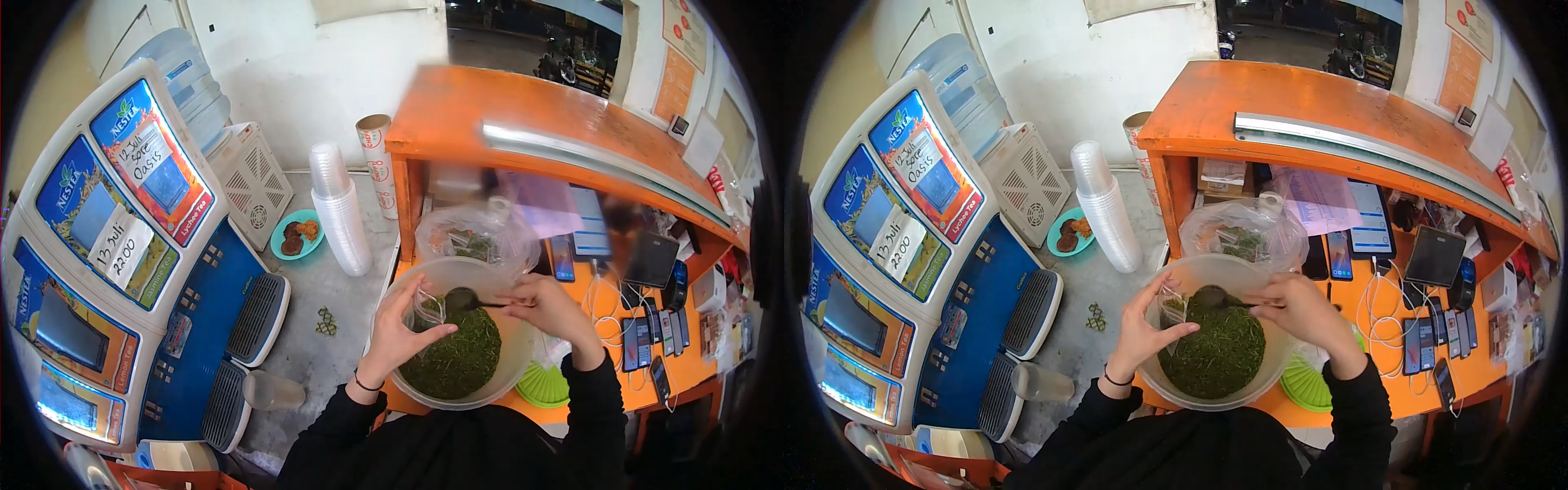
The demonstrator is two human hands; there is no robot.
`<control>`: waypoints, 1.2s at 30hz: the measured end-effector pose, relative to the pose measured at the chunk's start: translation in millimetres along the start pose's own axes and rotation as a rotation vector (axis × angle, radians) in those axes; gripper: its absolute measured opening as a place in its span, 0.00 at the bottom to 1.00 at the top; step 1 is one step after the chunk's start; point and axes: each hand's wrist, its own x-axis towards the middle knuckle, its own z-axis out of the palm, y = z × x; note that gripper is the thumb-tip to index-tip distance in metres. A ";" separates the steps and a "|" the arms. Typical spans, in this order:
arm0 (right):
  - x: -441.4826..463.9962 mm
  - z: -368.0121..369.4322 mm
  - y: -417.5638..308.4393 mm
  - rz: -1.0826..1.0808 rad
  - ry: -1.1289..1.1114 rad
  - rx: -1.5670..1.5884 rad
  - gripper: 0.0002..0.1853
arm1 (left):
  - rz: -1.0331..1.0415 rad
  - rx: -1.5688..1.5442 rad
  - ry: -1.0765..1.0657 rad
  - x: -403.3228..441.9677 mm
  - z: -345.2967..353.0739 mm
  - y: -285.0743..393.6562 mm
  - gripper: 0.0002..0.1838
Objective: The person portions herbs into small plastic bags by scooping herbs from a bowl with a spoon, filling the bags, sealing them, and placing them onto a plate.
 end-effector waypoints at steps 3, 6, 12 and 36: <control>8.5 27.1 -23.8 -0.201 0.170 0.153 0.11 | 0.101 0.141 0.006 4.7 3.9 9.8 0.42; 9.0 38.5 -34.8 -0.216 -0.016 0.062 0.09 | 0.117 0.175 -0.010 5.9 3.1 17.1 0.43; 25.5 25.9 -9.9 -0.155 -0.127 0.429 0.07 | -0.239 -0.694 -0.270 1.6 -2.8 11.4 0.35; 20.4 58.8 7.0 -0.022 -0.040 0.577 0.04 | -0.223 -0.365 -0.117 -8.4 8.4 16.6 0.08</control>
